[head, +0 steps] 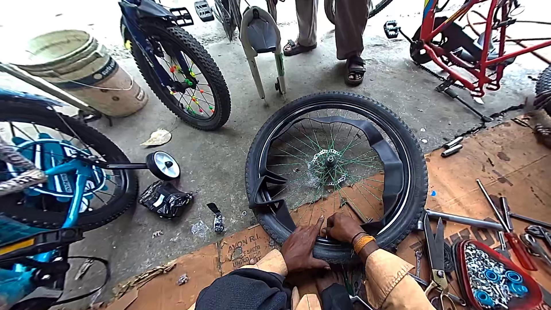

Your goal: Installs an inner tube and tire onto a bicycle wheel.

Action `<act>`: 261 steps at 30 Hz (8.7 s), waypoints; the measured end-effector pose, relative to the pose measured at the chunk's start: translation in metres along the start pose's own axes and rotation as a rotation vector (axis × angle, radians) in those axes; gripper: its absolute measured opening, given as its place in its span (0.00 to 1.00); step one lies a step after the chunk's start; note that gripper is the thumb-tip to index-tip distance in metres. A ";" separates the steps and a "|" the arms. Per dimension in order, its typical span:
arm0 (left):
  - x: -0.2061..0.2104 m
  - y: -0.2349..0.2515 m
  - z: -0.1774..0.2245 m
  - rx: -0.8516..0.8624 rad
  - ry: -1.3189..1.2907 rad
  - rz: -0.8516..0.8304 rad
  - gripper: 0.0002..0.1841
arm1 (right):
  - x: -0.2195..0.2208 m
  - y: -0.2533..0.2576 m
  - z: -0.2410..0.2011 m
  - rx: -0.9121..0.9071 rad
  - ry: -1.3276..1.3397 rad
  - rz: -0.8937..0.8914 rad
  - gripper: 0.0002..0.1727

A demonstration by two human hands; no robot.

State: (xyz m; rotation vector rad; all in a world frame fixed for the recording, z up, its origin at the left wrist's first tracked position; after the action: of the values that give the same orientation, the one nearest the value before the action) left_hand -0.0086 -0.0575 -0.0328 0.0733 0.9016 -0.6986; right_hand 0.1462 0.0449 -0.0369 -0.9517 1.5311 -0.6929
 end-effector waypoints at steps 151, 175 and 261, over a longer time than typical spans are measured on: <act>-0.005 0.018 -0.039 -0.204 -0.220 0.475 0.24 | 0.013 0.001 0.003 -0.138 -0.107 0.020 0.22; -0.005 0.018 -0.038 -0.191 -0.211 0.497 0.25 | 0.010 0.000 0.006 -0.226 -0.081 -0.021 0.15; -0.011 -0.037 -0.020 0.271 0.307 -0.117 0.36 | -0.019 -0.039 0.170 -0.184 0.162 1.009 0.28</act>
State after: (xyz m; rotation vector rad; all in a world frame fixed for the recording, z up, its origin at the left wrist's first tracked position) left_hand -0.0487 -0.0731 -0.0289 0.3802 1.1053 -0.9324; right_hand 0.3211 0.0554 -0.0246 -0.1531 1.9682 0.1045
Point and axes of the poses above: each hand's wrist, its own y-axis towards the middle knuckle, its own x-axis out of the palm, z = x × y, the point moved 2 cm from there along y, towards the middle knuckle, and after that the axes turned 13 degrees about x, right-handed, at the moved point
